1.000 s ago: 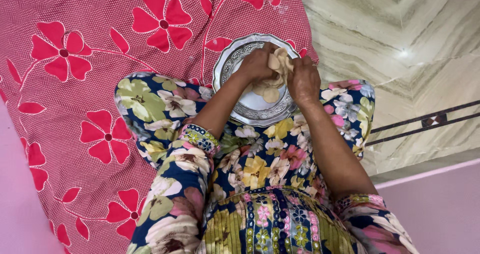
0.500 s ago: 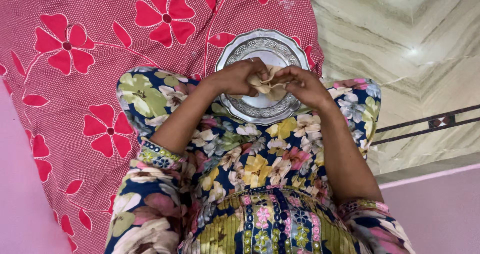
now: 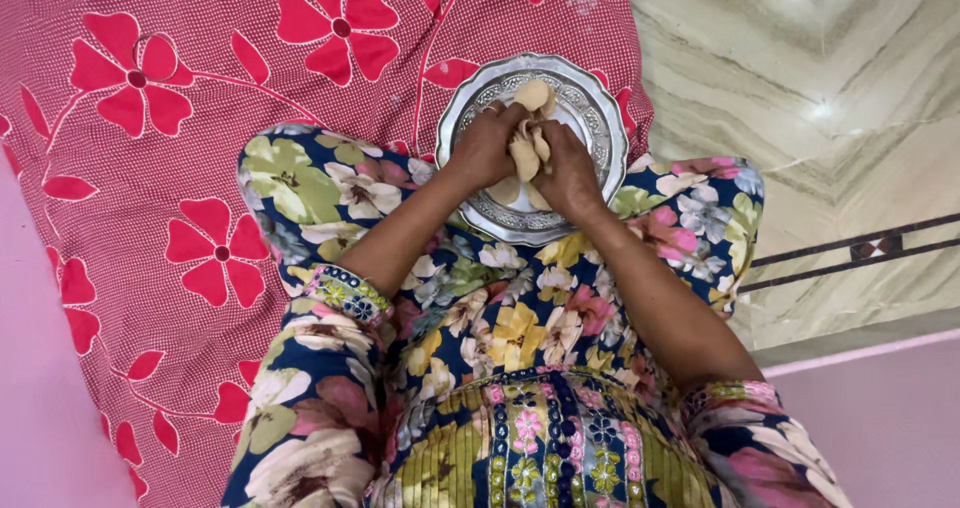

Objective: The person shapes dough pieces into round balls and discs by hand using a small plate.

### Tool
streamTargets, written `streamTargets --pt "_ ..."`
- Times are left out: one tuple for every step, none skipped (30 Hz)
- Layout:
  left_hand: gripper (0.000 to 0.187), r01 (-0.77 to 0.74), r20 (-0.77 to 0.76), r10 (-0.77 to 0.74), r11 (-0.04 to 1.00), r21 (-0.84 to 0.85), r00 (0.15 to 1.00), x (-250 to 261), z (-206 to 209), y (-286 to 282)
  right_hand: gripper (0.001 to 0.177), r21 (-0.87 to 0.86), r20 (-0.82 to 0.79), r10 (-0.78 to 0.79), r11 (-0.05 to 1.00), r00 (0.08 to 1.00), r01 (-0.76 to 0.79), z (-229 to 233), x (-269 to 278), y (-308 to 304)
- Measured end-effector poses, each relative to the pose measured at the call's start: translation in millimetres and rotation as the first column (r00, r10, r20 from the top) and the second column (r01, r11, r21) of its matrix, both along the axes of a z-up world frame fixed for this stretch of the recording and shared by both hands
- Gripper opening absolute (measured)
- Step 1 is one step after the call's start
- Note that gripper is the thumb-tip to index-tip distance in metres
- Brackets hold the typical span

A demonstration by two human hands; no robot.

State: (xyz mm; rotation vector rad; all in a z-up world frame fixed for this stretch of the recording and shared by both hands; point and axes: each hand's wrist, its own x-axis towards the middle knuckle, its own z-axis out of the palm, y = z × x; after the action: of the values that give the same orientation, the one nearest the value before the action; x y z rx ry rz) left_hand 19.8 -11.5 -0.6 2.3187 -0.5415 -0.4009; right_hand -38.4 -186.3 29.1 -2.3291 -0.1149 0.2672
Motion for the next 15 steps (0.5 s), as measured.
streamTargets --pt "0.058 -0.044 -0.036 0.037 0.98 -0.192 0.999 0.3 2.1 1.7 0.059 0.054 0.093 -0.046 0.998 0.995 0.041 7.0 1.6 0.9" --pt "0.058 -0.044 -0.04 0.037 0.981 -0.19 0.999 -0.3 6.1 2.7 0.059 0.056 0.089 -0.047 0.998 0.995 0.042 14.4 3.0 -0.5" --pt "0.06 -0.03 0.018 0.039 0.936 -0.351 0.999 1.3 11.1 3.1 0.058 0.032 0.238 -0.038 0.999 0.97 0.031 21.8 5.4 -4.9" --pt "0.062 -0.009 0.067 0.05 0.862 -0.506 0.996 -1.4 16.1 2.1 0.058 0.002 0.375 -0.021 1.0 0.927 0.022 28.5 3.1 -9.8" --pt "0.062 -0.014 0.056 0.05 0.861 -0.509 0.997 -3.6 20.6 3.8 0.058 -0.001 0.365 -0.021 1.0 0.931 0.023 33.0 -0.4 -13.4" --pt "0.076 0.077 0.126 -0.035 0.933 -0.351 0.991 3.6 24.9 8.5 0.064 -0.064 0.348 0.105 0.994 0.932 -0.088 35.7 3.2 -18.4" --pt "0.091 0.161 0.179 -0.129 0.971 -0.179 0.975 10.6 27.9 13.8 0.071 -0.125 0.323 0.229 0.972 0.918 -0.198 36.5 6.8 -24.8" --pt "0.091 0.159 0.178 -0.127 0.971 -0.177 0.976 14.9 29.7 22.9 0.071 -0.123 0.322 0.23 0.972 0.918 -0.2 35.3 8.6 -31.2" --pt "0.084 0.188 0.087 -0.184 0.982 -0.034 0.979 18.6 30.5 32.4 0.07 -0.06 0.273 0.164 0.986 0.948 -0.153 32.0 10.8 -38.1" --pt "0.079 0.228 -0.016 -0.228 0.968 0.104 0.974 18.4 29.6 36.8 0.071 0.0 0.214 0.099 0.995 0.972 -0.101 25.8 11.4 -43.0" --pt "0.079 0.227 -0.022 -0.226 0.968 0.104 0.974 18.4 28.8 37.9 0.071 0.002 0.209 0.1 0.995 0.973 -0.103 18.2 13.8 -46.3" --pt "0.09 0.17 -0.043 -0.168 0.983 0.065 0.985 21.8 29.5 37.9 0.066 0.044 0.077 -0.016 0.999 0.997 0.013 11.9 18.1 -50.9" --pt "0.104 0.111 -0.067 -0.109 0.993 0.028 0.992 24.3 31.2 37.6 0.064 0.071 -0.063 -0.126 0.989 0.99 0.131 6.2 21.3 -55.0" --pt "0.104 0.111 -0.064 -0.109 0.993 0.027 0.992 28.1 33.2 34.8 0.064 0.071 -0.06 -0.127 0.989 0.99 0.131 -0.9 24.5 -54.6" --pt "0.113 0.108 -0.127 -0.105 0.994 0.018 0.986 32.8 34.8 29.1 0.076 0.131 -0.106 -0.112 0.983 0.988 0.125 -9.4 26.3 -50.0"
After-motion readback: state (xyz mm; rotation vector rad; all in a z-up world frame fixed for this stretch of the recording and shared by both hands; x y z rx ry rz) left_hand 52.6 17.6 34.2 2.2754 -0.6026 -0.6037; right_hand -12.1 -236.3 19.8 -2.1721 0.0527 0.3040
